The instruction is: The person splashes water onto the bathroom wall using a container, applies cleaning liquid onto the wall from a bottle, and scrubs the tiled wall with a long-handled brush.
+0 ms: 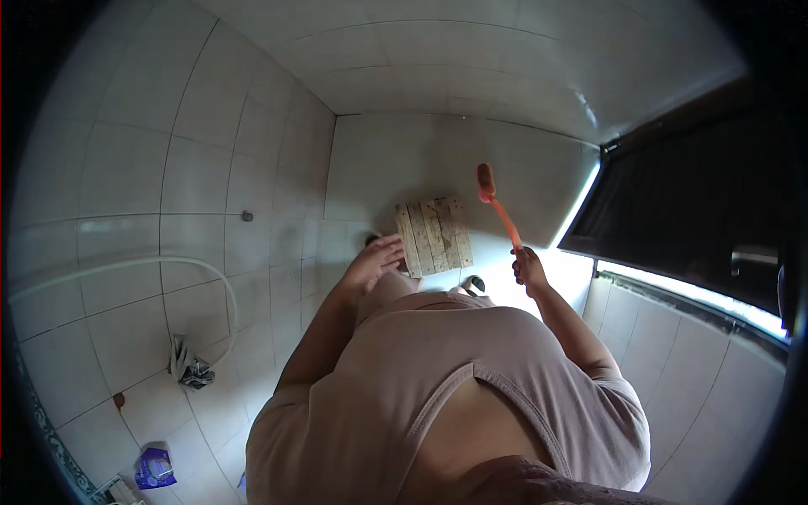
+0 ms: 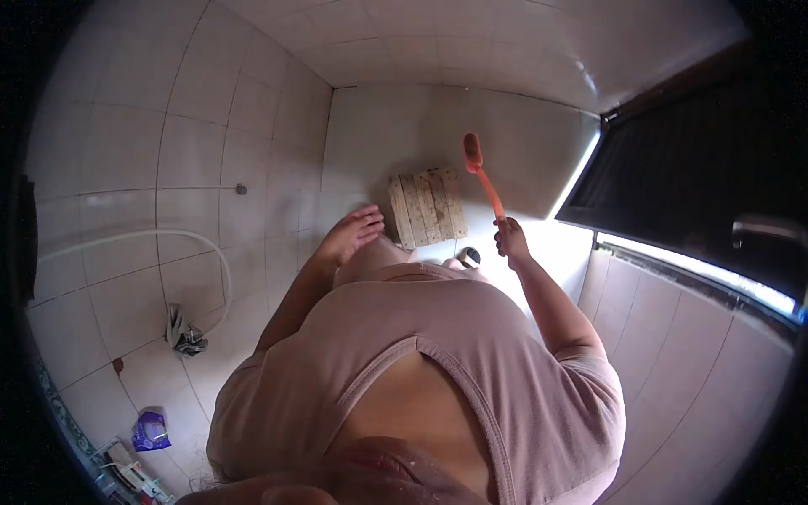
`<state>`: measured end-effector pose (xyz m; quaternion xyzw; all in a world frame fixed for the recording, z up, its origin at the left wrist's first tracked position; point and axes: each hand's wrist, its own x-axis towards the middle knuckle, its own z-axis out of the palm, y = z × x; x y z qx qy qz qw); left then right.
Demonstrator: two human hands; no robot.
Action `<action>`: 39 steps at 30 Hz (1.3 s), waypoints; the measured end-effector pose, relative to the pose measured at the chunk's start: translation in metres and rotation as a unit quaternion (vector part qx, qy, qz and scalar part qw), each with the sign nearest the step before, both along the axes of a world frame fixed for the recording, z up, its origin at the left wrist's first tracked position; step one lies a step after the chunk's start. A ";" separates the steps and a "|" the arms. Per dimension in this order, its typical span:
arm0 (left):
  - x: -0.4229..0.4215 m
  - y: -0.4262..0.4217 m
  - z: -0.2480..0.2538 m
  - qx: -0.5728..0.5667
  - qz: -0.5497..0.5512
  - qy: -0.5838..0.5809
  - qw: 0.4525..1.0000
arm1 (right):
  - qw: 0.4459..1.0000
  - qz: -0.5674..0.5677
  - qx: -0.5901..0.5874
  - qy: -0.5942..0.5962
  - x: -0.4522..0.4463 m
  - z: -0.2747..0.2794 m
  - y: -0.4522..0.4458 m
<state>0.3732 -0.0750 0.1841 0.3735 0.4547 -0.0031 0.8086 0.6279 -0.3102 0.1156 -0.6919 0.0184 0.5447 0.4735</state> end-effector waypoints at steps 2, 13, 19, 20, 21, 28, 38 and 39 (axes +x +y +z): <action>-0.016 0.034 -0.007 0.006 0.047 0.012 0.999 | 1.000 0.001 0.001 -0.001 0.001 -0.006 0.027; -0.046 0.283 -0.089 -0.022 0.230 -0.060 0.971 | 0.975 0.125 -0.041 -0.181 -0.030 0.044 0.211; -0.004 0.363 -0.096 0.027 0.177 -0.071 0.981 | 0.989 0.022 -0.128 -0.075 -0.010 0.056 0.243; 0.007 0.364 -0.096 0.026 0.175 -0.062 0.982 | 0.989 0.027 -0.122 -0.079 -0.003 0.050 0.241; 0.021 0.365 -0.099 0.034 0.175 -0.069 0.982 | 0.994 -0.001 -0.087 -0.059 0.008 0.052 0.246; 0.100 0.331 -0.077 0.029 0.196 -0.005 0.980 | 0.992 0.119 -0.027 0.029 0.167 -0.017 0.295; 0.245 0.283 0.009 0.097 0.029 0.119 0.988 | 0.945 0.326 0.004 -0.014 0.311 -0.006 0.319; 0.254 0.282 0.013 0.108 0.001 0.114 0.988 | 0.946 0.321 0.036 0.032 0.317 -0.021 0.304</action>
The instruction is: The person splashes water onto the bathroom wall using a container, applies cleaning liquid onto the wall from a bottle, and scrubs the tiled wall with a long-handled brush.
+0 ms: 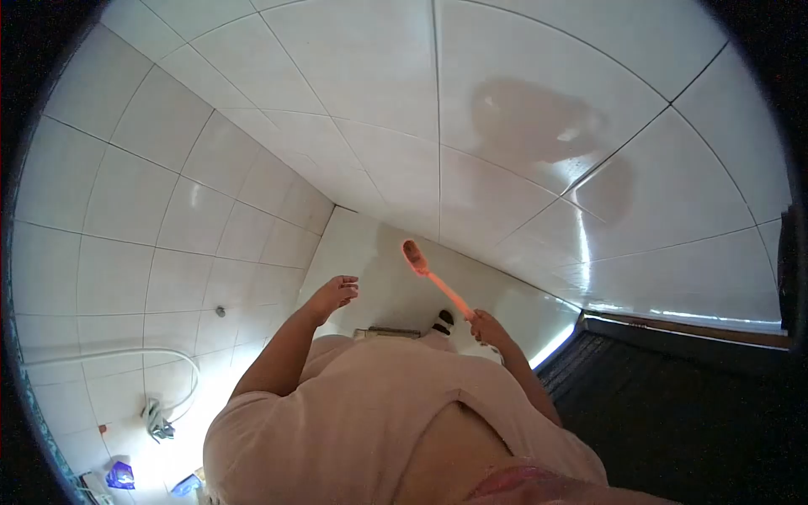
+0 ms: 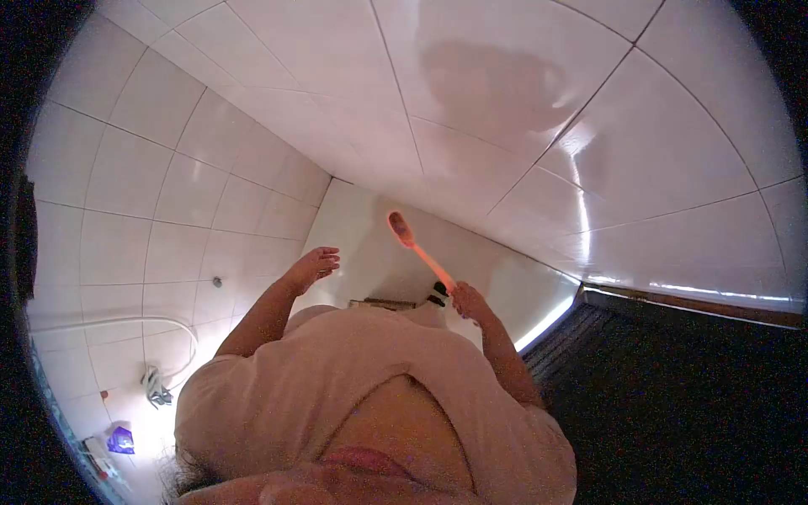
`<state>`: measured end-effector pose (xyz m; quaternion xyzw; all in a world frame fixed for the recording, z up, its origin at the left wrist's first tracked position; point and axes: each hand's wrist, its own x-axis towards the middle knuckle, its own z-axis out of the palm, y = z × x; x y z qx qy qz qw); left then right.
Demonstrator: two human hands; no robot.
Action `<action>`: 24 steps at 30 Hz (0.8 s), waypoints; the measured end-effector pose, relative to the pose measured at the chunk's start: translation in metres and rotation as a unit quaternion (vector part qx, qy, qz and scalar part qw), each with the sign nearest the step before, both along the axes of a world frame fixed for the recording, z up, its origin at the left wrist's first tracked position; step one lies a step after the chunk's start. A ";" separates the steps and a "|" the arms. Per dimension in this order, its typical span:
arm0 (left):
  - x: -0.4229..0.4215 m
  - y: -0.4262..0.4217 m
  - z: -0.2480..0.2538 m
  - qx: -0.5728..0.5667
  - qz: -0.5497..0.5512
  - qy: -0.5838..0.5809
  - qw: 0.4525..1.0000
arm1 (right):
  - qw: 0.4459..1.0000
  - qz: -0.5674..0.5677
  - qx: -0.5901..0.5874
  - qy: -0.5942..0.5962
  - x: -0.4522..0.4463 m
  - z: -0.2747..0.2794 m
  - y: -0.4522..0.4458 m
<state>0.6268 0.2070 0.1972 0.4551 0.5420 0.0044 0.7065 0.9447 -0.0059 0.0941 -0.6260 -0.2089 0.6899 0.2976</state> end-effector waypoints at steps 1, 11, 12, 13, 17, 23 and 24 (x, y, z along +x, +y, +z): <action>0.009 0.001 0.007 0.005 0.004 0.000 1.000 | 1.000 0.004 0.005 0.000 0.008 0.003 -0.004; -0.008 -0.029 0.003 0.050 0.007 0.037 0.998 | 0.997 0.074 -0.035 0.016 0.019 -0.010 0.002; -0.008 -0.028 -0.001 0.051 0.010 0.035 0.998 | 0.996 0.077 -0.026 0.021 0.016 -0.012 0.012; -0.008 -0.027 -0.008 0.050 0.015 0.033 0.998 | 0.996 0.082 -0.027 0.019 0.010 -0.015 0.022; -0.021 -0.008 -0.050 0.058 -0.073 0.020 0.995 | 0.995 0.094 -0.007 -0.021 -0.025 -0.019 0.064; -0.058 0.032 -0.081 0.022 -0.075 -0.042 0.996 | 0.999 0.031 -0.029 -0.028 -0.103 -0.012 0.101; -0.068 0.043 -0.099 0.013 -0.055 -0.084 0.995 | 0.999 0.010 -0.042 -0.024 -0.117 -0.010 0.109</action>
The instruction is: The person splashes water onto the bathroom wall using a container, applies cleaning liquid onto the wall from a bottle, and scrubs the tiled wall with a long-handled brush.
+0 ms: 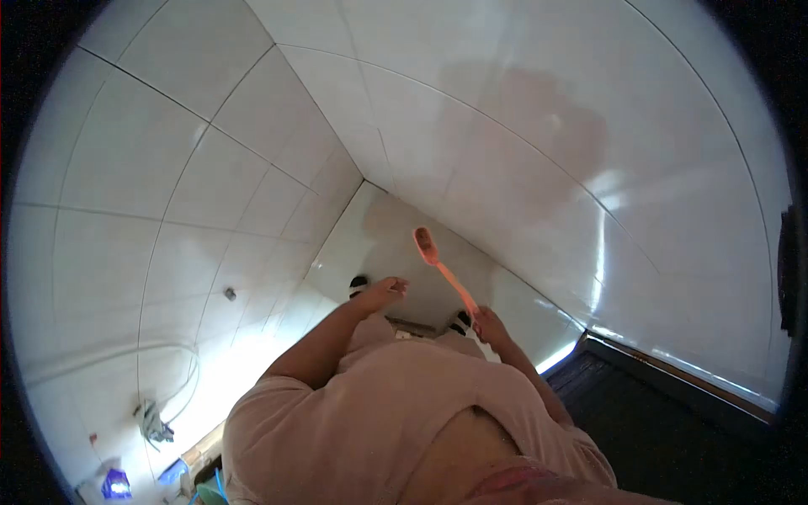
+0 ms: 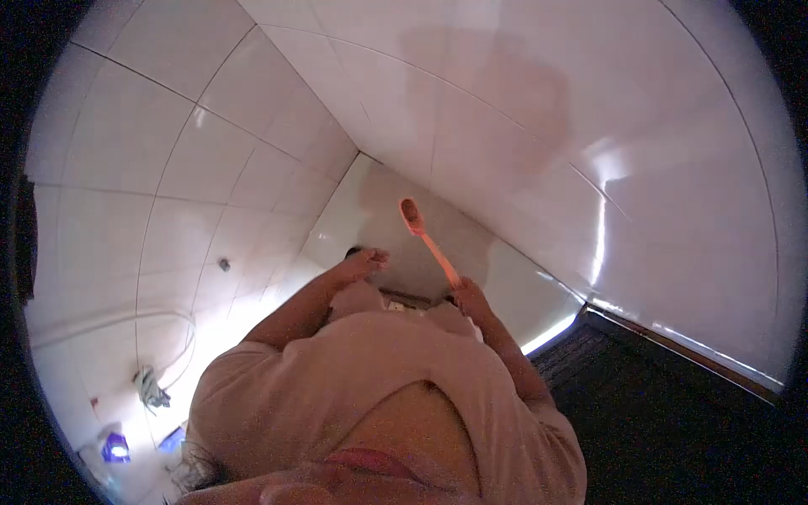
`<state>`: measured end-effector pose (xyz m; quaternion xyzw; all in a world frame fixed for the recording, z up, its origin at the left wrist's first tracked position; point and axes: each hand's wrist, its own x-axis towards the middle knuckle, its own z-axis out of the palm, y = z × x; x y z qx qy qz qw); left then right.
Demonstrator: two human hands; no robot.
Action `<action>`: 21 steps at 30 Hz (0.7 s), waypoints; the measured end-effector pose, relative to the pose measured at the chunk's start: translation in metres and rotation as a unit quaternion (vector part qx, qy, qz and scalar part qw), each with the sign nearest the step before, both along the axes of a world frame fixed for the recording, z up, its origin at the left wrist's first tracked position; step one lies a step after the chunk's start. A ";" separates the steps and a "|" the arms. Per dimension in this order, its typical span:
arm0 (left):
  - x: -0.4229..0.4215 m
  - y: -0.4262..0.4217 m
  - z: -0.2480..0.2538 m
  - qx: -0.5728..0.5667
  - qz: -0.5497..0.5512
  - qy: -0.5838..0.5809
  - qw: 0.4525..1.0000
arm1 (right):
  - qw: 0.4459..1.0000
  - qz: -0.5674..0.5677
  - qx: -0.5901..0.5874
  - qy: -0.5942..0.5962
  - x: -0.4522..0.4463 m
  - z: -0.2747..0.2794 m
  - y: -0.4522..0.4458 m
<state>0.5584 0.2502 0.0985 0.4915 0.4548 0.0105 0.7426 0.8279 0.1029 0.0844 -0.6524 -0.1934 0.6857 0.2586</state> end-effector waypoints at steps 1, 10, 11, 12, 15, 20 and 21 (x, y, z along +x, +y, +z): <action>-0.010 0.012 -0.022 -0.001 0.000 -0.013 1.000 | 1.000 0.000 -0.001 -0.013 -0.014 0.002 0.008; -0.043 0.038 -0.158 -0.125 -0.038 -0.046 0.990 | 0.976 0.018 -0.193 -0.098 -0.096 -0.053 0.036; -0.045 0.034 -0.164 -0.093 -0.070 -0.047 0.992 | 0.975 -0.044 -0.215 -0.034 -0.099 -0.062 0.045; -0.049 0.021 -0.197 -0.113 -0.057 -0.067 0.990 | 0.965 -0.106 -0.237 0.032 -0.101 -0.074 0.050; -0.042 0.006 -0.234 -0.160 -0.029 -0.070 0.984 | 0.973 -0.082 -0.215 0.030 -0.103 -0.117 0.057; -0.036 -0.035 -0.343 -0.212 -0.007 -0.102 0.972 | 0.993 0.013 -0.115 -0.021 -0.095 -0.183 0.056; -0.030 -0.040 -0.355 -0.209 0.021 -0.082 0.974 | 0.998 0.021 -0.045 -0.038 -0.092 -0.197 0.056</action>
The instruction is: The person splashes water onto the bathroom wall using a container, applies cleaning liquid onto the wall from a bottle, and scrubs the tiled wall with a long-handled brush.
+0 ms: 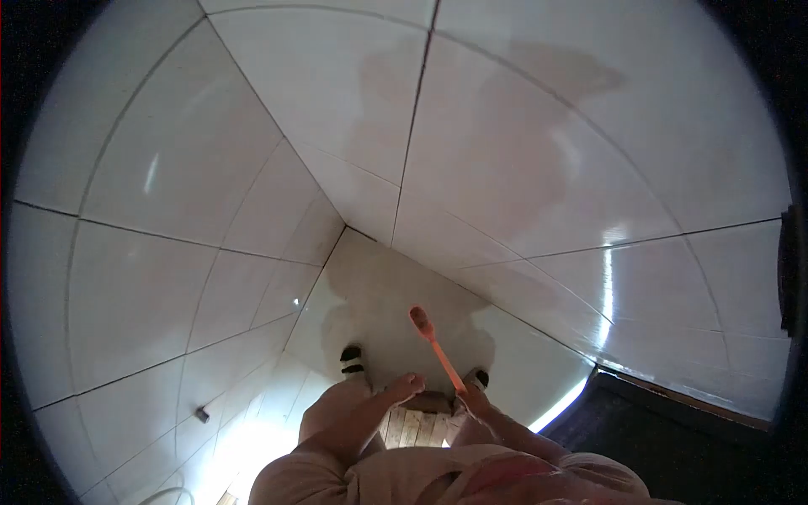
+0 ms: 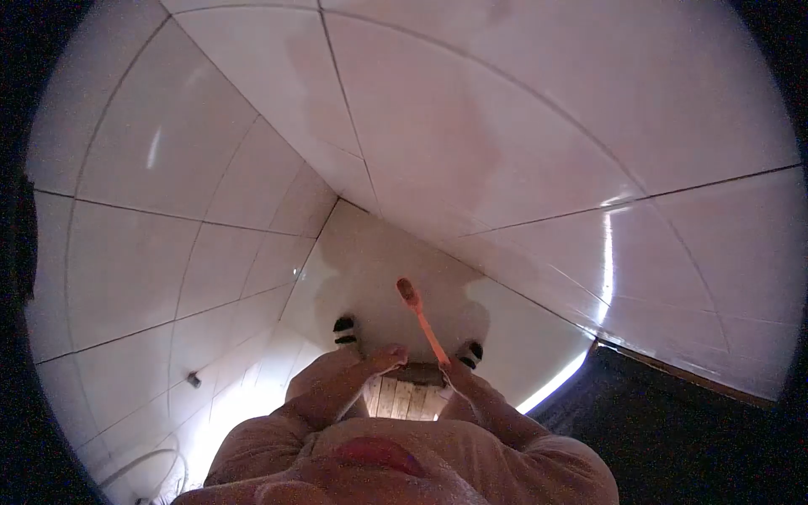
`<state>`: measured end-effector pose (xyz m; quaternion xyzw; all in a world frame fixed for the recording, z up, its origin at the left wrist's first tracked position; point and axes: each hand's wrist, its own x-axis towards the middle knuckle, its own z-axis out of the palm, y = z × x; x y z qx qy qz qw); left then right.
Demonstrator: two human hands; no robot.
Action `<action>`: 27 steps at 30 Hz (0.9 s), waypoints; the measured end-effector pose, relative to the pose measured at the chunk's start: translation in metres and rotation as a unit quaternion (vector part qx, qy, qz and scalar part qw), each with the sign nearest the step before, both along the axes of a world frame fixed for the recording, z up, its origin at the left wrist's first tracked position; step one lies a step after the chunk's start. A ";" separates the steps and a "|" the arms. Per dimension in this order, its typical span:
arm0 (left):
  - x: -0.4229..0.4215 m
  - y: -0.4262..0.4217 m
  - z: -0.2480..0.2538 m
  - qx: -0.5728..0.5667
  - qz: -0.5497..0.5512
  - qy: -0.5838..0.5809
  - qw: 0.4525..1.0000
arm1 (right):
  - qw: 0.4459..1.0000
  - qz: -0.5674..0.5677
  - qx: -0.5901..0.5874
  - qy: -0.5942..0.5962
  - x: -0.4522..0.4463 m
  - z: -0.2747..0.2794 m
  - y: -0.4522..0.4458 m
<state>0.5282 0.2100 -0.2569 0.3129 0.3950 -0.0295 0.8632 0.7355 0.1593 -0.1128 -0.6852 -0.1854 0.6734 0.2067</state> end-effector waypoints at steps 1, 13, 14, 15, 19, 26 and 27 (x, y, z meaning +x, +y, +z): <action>0.004 0.003 -0.017 0.003 0.023 0.024 0.999 | 1.000 -0.001 0.007 -0.001 0.005 -0.014 0.001; 0.012 0.080 -0.122 0.184 -0.158 -0.029 0.970 | 0.950 0.261 0.068 -0.157 0.079 -0.167 -0.020; 0.006 0.082 -0.138 0.190 -0.161 -0.024 0.968 | 0.951 0.258 0.076 -0.155 0.084 -0.179 -0.022; 0.004 0.089 -0.130 0.207 -0.205 -0.029 0.956 | 0.971 0.206 0.076 -0.097 0.090 -0.188 -0.024; 0.026 0.126 -0.042 0.352 -0.375 0.016 0.857 | 0.971 0.133 0.189 -0.068 0.082 -0.144 0.015; 0.090 0.103 -0.006 0.483 -0.438 -0.018 0.758 | 0.948 0.012 0.318 -0.005 0.040 -0.066 0.035; 0.093 0.095 -0.002 0.454 -0.390 -0.079 0.797 | 0.924 -0.013 0.380 -0.022 0.028 -0.063 0.035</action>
